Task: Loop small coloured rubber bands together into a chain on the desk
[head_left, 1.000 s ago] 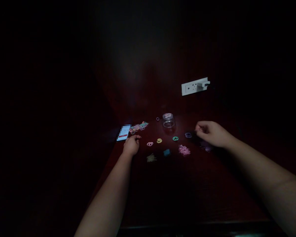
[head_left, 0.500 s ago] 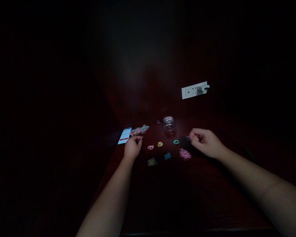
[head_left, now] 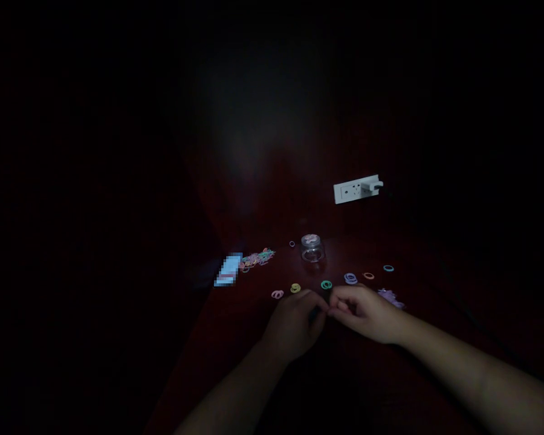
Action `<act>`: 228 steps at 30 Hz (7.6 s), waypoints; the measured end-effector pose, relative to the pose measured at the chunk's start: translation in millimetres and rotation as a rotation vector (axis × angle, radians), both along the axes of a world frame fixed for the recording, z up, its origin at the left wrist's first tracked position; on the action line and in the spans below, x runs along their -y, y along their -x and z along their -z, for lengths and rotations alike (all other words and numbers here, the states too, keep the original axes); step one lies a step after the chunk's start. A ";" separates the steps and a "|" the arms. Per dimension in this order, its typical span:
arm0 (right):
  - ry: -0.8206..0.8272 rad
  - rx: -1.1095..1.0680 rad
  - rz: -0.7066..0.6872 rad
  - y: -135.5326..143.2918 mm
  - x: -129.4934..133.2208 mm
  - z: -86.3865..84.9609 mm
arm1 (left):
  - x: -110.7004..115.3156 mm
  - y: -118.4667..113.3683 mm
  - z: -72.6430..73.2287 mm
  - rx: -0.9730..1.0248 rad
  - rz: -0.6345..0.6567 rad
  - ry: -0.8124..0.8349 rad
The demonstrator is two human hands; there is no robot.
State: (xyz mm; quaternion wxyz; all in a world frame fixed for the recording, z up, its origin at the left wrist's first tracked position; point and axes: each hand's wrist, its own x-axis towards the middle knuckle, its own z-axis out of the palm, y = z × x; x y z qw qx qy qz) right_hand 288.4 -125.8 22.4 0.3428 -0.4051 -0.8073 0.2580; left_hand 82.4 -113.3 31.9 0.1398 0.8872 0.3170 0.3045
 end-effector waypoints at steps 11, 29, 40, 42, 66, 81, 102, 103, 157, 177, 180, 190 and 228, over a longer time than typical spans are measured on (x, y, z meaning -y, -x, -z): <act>0.041 0.043 -0.034 -3.8 0.4 -0.9 | 4.1 2.2 -4.4 -0.016 0.016 0.003; 0.073 0.053 -0.037 -6.5 2.1 -5.2 | 2.8 3.5 -4.4 -0.080 0.012 0.024; 0.086 0.067 -0.038 -7.2 3.1 -6.9 | 4.2 3.8 -8.1 -0.133 -0.017 0.031; 0.088 0.067 -0.042 -7.4 3.2 -6.9 | 4.1 3.4 -7.9 -0.127 -0.012 0.033; 0.008 0.147 -0.076 -10.5 -0.2 -4.2 | -0.7 5.1 -4.8 -0.147 -0.015 0.074; -0.001 0.122 -0.046 -14.0 -3.6 -3.4 | -2.0 6.0 -6.1 -0.163 0.018 0.050; 0.024 0.100 -0.068 -12.8 -2.1 -3.3 | -1.4 6.6 -5.0 -0.174 0.027 0.050; 0.025 0.102 -0.070 -13.8 -2.7 -3.1 | -1.4 6.7 -5.3 -0.176 0.028 0.051; 0.039 0.148 -0.101 -17.7 -4.8 -2.5 | -4.6 7.7 -5.1 -0.136 0.076 0.030; 0.045 0.121 -0.109 -21.3 -9.2 1.2 | -49.8 86.3 -32.8 -0.338 -0.098 0.241; 0.051 0.110 -0.103 -22.3 -10.4 3.9 | -50.8 88.1 -30.1 -0.384 -0.131 0.329; 0.036 0.115 -0.102 -20.7 -10.0 3.0 | -52.1 89.6 -29.3 -0.438 -0.128 0.392; 0.030 0.128 -0.092 -16.2 -5.8 -1.8 | -121.8 88.0 40.7 -0.374 -0.672 0.135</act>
